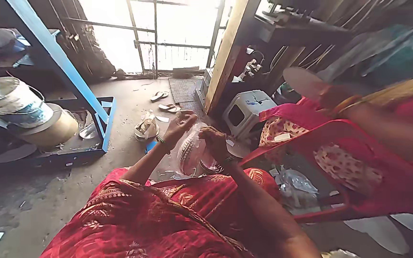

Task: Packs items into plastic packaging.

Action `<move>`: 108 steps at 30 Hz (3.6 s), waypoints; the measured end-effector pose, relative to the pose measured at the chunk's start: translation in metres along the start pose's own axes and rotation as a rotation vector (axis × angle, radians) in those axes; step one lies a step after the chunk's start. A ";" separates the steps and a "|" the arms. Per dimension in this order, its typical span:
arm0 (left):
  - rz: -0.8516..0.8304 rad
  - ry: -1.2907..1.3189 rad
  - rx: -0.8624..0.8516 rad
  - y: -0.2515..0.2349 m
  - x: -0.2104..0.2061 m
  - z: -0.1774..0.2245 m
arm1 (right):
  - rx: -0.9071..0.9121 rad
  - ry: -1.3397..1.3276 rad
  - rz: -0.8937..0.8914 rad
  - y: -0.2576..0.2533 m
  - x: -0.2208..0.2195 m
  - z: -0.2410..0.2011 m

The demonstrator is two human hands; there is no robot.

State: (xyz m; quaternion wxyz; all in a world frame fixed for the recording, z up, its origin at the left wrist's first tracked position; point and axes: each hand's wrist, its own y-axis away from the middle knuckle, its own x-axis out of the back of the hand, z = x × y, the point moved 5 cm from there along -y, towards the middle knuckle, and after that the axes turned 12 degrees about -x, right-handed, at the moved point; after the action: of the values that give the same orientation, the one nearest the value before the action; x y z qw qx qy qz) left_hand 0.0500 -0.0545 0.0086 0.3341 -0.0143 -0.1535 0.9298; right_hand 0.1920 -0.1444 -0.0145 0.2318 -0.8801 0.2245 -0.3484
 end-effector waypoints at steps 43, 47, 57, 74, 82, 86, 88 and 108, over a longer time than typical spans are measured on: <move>0.044 -0.074 -0.044 0.010 -0.011 -0.048 | -0.473 -0.253 -0.249 -0.009 -0.001 0.024; 0.239 0.030 0.127 0.010 0.004 -0.058 | -0.588 -0.261 -0.192 -0.010 0.005 0.024; -0.042 0.367 -0.039 0.001 -0.009 -0.037 | -0.630 -0.521 -0.161 -0.015 0.012 0.028; 0.001 0.083 -0.086 0.003 -0.028 -0.038 | -0.555 -0.786 -0.355 -0.008 0.012 0.020; -0.043 0.321 -0.094 0.001 -0.036 -0.011 | -0.609 -0.862 -0.063 -0.012 0.021 0.025; -0.029 0.411 -0.055 0.006 -0.048 -0.012 | -0.641 -0.845 -0.039 -0.010 0.019 0.022; -0.043 0.399 -0.082 0.007 -0.050 -0.013 | -0.660 -0.844 -0.070 -0.009 0.017 0.019; 0.139 0.453 0.025 0.004 -0.046 -0.027 | -0.251 -0.396 -0.263 -0.013 0.017 0.003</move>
State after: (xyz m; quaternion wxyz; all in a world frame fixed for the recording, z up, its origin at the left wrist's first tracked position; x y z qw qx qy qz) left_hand 0.0868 -0.0788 -0.0223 0.2955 -0.2288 -0.0617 0.9255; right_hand 0.2085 -0.1429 -0.0009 0.1129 -0.9745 0.0999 -0.1661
